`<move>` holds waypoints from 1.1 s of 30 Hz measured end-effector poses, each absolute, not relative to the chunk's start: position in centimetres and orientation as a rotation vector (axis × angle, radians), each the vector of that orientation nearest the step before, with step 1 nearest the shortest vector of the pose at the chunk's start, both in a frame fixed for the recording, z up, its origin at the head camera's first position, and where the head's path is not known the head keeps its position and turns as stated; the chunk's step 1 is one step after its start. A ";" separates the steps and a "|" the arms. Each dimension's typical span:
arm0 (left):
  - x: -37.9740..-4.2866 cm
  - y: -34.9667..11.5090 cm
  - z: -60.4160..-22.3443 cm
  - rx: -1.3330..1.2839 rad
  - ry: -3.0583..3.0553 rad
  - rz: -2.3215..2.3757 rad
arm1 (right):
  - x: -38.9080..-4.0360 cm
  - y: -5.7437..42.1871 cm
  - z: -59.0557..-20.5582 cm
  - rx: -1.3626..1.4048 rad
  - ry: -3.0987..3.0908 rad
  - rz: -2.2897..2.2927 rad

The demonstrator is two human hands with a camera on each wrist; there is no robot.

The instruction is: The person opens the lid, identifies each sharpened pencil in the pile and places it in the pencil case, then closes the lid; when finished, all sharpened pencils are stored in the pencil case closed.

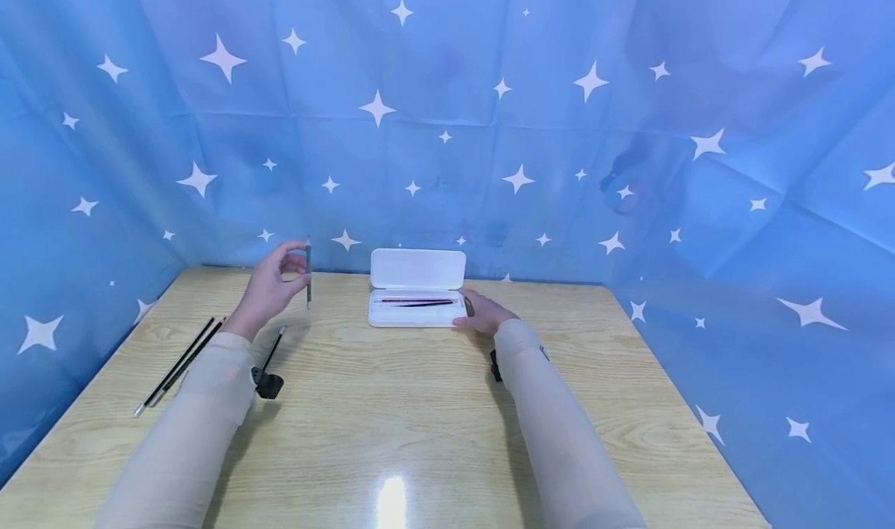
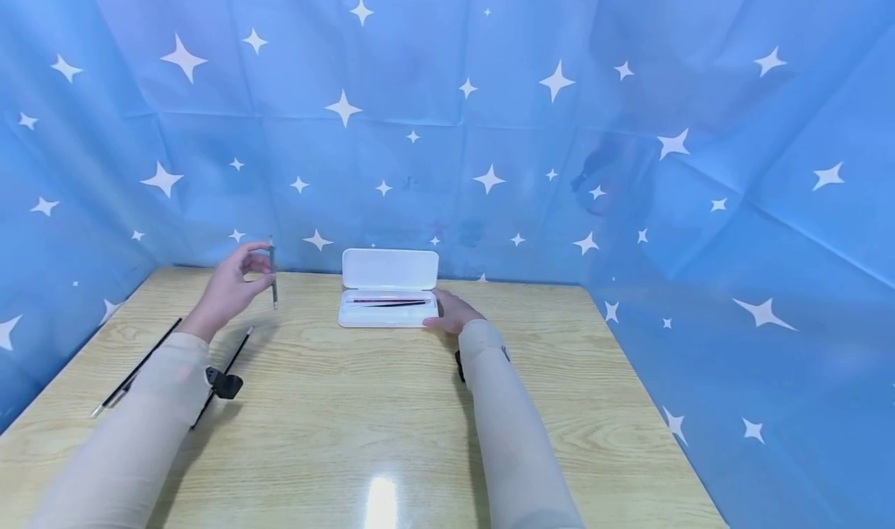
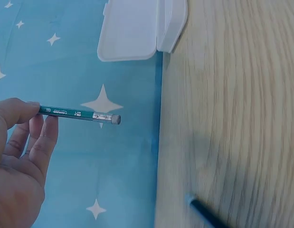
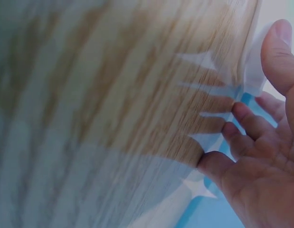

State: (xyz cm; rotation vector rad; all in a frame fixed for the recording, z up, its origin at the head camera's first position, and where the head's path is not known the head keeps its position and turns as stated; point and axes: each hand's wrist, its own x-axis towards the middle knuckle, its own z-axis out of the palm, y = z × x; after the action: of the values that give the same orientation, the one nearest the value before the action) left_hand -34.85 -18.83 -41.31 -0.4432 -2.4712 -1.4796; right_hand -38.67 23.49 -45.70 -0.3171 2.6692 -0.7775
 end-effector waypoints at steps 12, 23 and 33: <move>-36.0 -16.2 -41.7 -0.463 -2.462 -1.527 | -39.4 23.4 -46.5 -0.276 2.697 -0.758; -37.7 -13.9 -42.1 -0.515 -2.438 -1.496 | -38.5 23.4 -45.8 -0.330 2.708 -0.776; -38.5 -12.1 -42.2 -0.559 -2.415 -1.542 | -38.8 23.5 -46.0 -0.364 2.691 -0.806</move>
State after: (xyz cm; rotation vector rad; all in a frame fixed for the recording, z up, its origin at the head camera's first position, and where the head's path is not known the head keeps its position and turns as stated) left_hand -38.49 -12.11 -42.24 -0.5586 -2.4155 -1.5423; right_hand -38.82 23.49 -46.01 -0.3645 2.6914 -0.8055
